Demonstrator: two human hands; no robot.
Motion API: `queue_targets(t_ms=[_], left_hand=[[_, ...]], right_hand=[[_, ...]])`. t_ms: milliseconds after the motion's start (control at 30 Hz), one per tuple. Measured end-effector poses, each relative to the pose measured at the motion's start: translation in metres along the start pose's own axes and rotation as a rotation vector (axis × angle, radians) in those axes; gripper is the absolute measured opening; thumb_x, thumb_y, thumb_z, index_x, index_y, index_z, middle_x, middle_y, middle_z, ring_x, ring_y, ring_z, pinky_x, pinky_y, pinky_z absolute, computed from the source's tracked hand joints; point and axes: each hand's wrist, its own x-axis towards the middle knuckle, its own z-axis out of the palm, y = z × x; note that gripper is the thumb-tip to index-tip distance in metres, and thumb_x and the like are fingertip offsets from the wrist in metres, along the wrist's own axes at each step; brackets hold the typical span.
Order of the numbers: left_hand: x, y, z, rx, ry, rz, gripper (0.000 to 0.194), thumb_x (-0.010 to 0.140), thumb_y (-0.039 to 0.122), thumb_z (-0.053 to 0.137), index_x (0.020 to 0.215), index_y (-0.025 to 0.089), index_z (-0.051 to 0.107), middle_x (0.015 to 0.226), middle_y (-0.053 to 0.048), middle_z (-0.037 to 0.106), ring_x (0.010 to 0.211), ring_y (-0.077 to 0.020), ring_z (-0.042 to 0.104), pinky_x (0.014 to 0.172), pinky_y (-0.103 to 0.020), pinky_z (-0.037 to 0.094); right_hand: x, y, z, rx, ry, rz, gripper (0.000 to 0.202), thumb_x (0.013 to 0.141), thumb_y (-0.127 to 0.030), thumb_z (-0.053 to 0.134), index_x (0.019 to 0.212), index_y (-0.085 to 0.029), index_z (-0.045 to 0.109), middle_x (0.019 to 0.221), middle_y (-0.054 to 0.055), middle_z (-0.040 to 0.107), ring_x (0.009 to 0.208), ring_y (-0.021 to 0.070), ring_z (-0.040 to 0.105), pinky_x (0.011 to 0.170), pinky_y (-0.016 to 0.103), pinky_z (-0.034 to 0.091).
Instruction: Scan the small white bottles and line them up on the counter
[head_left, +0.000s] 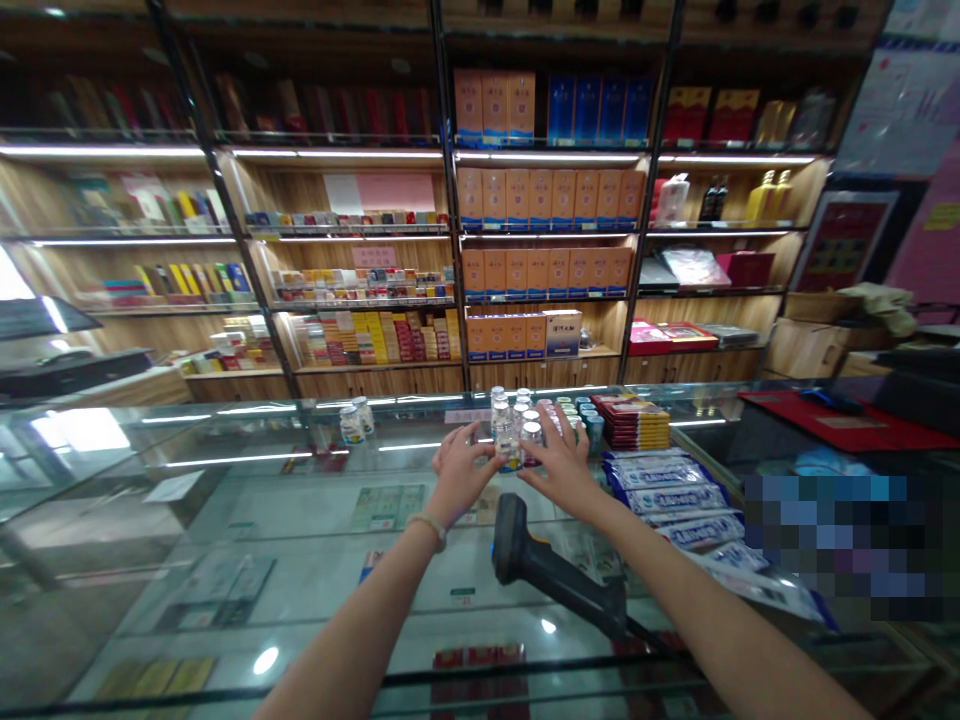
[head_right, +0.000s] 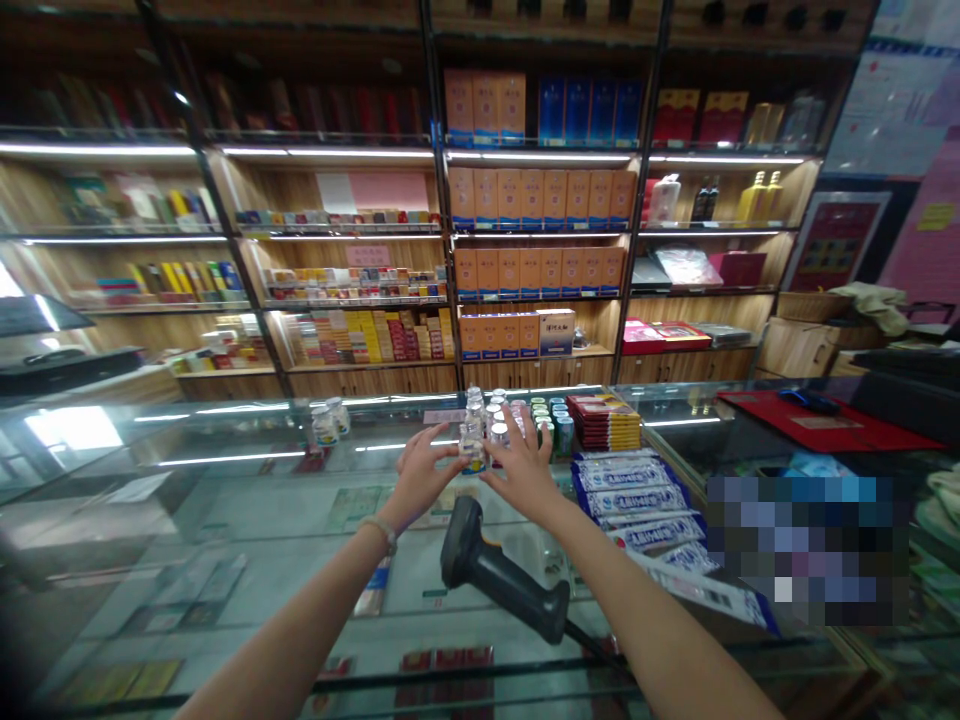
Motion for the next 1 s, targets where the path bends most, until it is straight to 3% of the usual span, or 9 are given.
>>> queue_targets(t_ms=[233, 433, 533, 700, 1000], left_hand=[[0.002, 0.005, -0.008, -0.011, -0.013, -0.041, 0.019, 0.085, 0.044, 0.07, 0.09, 0.029, 0.081, 0.142, -0.006, 0.059, 0.135, -0.0312, 0.046, 0.115, -0.052, 0.034], [0.002, 0.006, -0.012, -0.034, -0.068, -0.029, 0.021, 0.085, 0.047, 0.069, 0.092, 0.031, 0.081, 0.142, -0.004, 0.059, 0.136, -0.0318, 0.043, 0.117, -0.054, 0.032], [0.002, 0.008, -0.013, -0.041, -0.089, -0.011, 0.02, 0.085, 0.046, 0.069, 0.089, 0.031, 0.081, 0.142, -0.003, 0.058, 0.137, -0.0321, 0.042, 0.117, -0.054, 0.031], [0.0, 0.009, -0.01, -0.052, -0.1, 0.026, 0.018, 0.085, 0.045, 0.069, 0.088, 0.03, 0.08, 0.144, -0.003, 0.057, 0.138, -0.0324, 0.04, 0.117, -0.056, 0.029], [0.001, 0.011, -0.006, -0.152, -0.103, 0.04, 0.023, 0.088, 0.045, 0.066, 0.097, 0.028, 0.079, 0.143, -0.007, 0.056, 0.137, -0.027, 0.045, 0.119, -0.051, 0.033]], right_hand=[[-0.002, -0.002, 0.0, 0.006, 0.062, -0.022, 0.048, 0.083, -0.049, 0.073, 0.129, -0.035, 0.065, 0.167, 0.007, 0.021, 0.153, 0.0373, 0.014, 0.118, 0.063, 0.011], [-0.002, 0.004, 0.003, -0.077, 0.141, -0.027, 0.09, 0.077, -0.059, 0.075, 0.154, -0.03, 0.037, 0.165, 0.012, 0.026, 0.153, 0.0346, 0.016, 0.12, 0.059, 0.012], [-0.002, 0.006, 0.002, -0.101, 0.147, -0.043, 0.098, 0.074, -0.062, 0.076, 0.155, -0.028, 0.033, 0.165, 0.013, 0.025, 0.153, 0.0352, 0.015, 0.12, 0.059, 0.011], [-0.003, 0.007, -0.003, -0.071, 0.155, -0.09, 0.095, 0.07, -0.064, 0.078, 0.15, -0.03, 0.041, 0.164, 0.014, 0.025, 0.152, 0.0365, 0.016, 0.119, 0.06, 0.009], [-0.003, 0.006, -0.005, -0.078, 0.282, -0.163, 0.081, 0.076, -0.058, 0.071, 0.142, -0.018, 0.046, 0.163, 0.019, 0.024, 0.152, 0.0342, 0.017, 0.121, 0.057, 0.008]])
